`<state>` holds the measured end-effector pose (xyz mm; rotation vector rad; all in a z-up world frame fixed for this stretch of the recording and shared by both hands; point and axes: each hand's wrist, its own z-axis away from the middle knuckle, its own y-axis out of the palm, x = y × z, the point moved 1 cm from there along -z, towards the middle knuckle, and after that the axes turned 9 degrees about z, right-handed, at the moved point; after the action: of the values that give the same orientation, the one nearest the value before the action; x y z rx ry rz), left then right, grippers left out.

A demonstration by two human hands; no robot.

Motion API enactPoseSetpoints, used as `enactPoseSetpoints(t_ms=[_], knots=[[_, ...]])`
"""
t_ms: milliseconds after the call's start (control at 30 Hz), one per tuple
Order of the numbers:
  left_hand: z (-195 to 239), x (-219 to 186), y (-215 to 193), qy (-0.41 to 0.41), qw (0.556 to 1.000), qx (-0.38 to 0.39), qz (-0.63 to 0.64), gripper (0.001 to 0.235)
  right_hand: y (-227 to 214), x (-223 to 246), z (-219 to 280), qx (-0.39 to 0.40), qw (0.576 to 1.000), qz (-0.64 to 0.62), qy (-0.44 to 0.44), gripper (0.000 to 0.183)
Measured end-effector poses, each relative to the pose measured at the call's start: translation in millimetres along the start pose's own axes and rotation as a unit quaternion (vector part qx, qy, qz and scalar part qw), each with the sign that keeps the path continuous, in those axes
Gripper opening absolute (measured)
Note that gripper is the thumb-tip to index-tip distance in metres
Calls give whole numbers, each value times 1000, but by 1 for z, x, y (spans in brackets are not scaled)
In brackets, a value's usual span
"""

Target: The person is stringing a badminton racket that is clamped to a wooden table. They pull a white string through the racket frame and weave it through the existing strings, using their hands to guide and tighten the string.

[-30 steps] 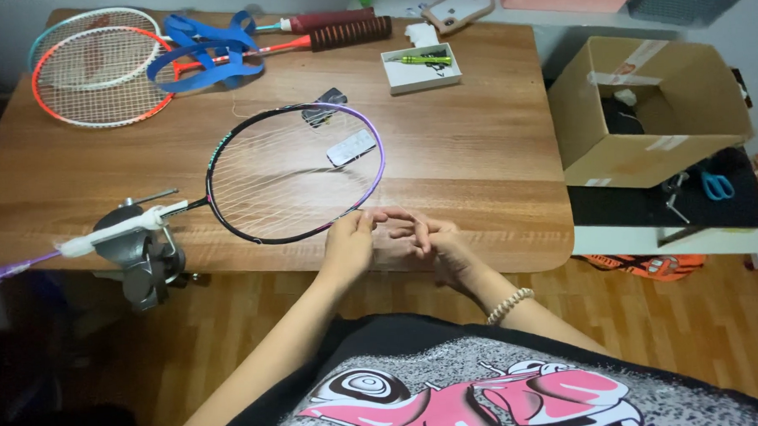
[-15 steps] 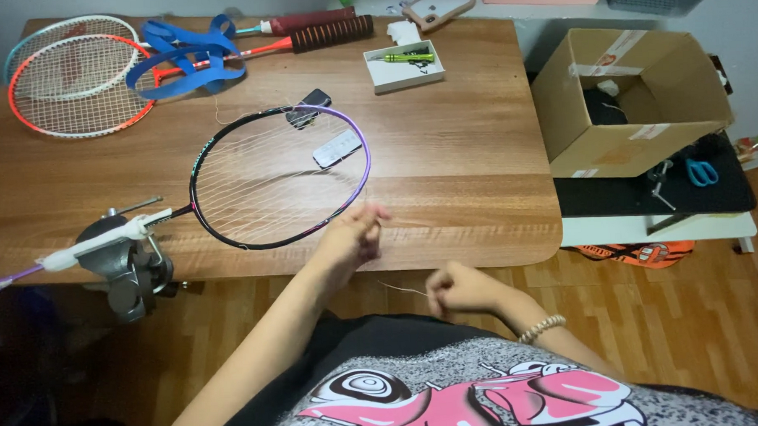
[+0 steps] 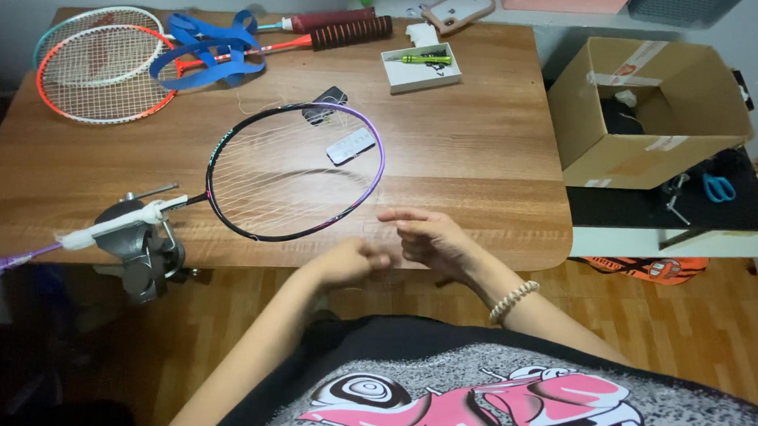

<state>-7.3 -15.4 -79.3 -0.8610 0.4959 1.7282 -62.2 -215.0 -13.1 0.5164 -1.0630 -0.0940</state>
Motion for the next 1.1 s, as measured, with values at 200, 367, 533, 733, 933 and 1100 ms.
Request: enactPoseSetpoints(t_ms=[200,367,533,733,933,1100], knots=[[7,-35,-20,134,907,-150,369,49,1,0,-10,-27,1000,11,-8,17],[27,-64,-12,129,825,-121,537,54,-2,-2,-16,-20,999,3,-26,11],[14,-55,-8,136,818,-128,544,48,2,0,-22,-33,998,4,-47,16],[7,-64,-1,147,758,-141,620,40,3,5,-27,-49,996,37,-68,18],[-7,-45,-2,104,762,-152,621,24,-13,-16,-28,-18,997,45,-68,18],[34,-77,-14,141,897,-179,378,26,-9,0,-9,-3,997,46,-66,27]])
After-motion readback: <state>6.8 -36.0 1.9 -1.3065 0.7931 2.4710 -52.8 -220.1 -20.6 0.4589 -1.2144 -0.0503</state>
